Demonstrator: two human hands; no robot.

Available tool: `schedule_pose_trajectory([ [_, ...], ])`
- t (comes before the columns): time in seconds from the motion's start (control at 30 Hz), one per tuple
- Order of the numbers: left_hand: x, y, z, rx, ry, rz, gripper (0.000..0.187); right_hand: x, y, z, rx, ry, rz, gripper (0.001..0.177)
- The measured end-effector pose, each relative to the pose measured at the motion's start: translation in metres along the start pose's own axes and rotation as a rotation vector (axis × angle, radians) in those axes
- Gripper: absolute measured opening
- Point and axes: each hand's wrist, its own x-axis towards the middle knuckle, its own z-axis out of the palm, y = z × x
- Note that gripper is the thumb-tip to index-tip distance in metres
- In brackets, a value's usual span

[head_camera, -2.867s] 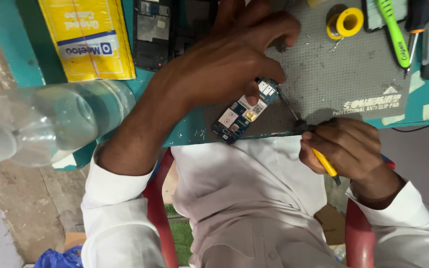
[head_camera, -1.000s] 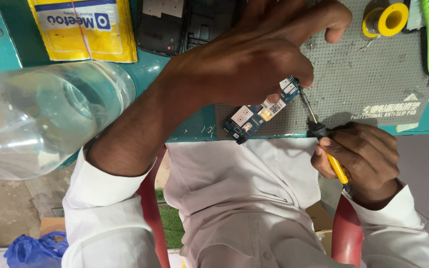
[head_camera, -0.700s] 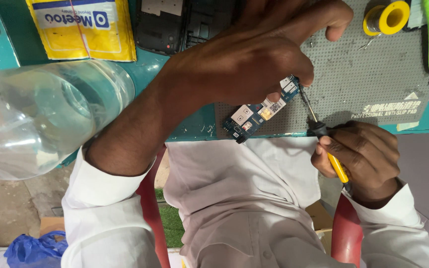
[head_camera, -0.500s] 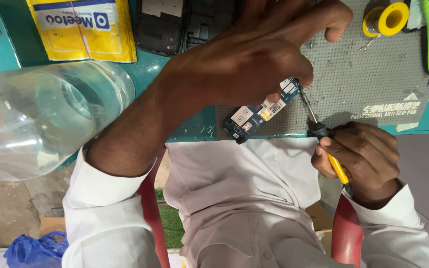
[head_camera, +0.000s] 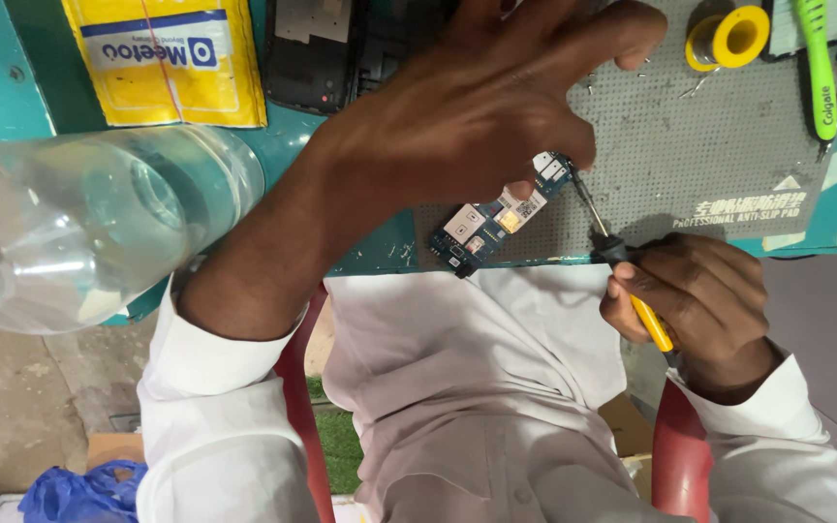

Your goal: The person uses a soldering iron to work on a small blue circuit board held in their left hand. They repeatedly apply the hot tip to various points on the board's surface, likely reflowing solder or making connections. The person occasionally repositions the board to access different areas while maintaining a steady hand with the tool.

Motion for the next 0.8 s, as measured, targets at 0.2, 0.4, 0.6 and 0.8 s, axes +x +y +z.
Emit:
schedule_pose_trajectory([
  [0.2,-0.003,0.004,-0.003,0.22,0.003,0.026,0.013,-0.004,0.005,0.006,-0.015,0.049,-0.037,0.022],
  [0.4,0.0,0.008,-0.006,0.167,-0.017,-0.011,0.015,-0.002,0.004,0.005,-0.031,0.046,-0.042,0.021],
  [0.6,0.004,0.003,-0.01,0.01,-0.072,-0.058,0.038,0.0,0.004,0.005,-0.027,0.049,-0.052,0.021],
  [0.8,0.002,-0.005,-0.007,0.063,-0.118,-0.07,0.036,0.0,0.006,0.009,-0.007,0.089,-0.051,0.021],
])
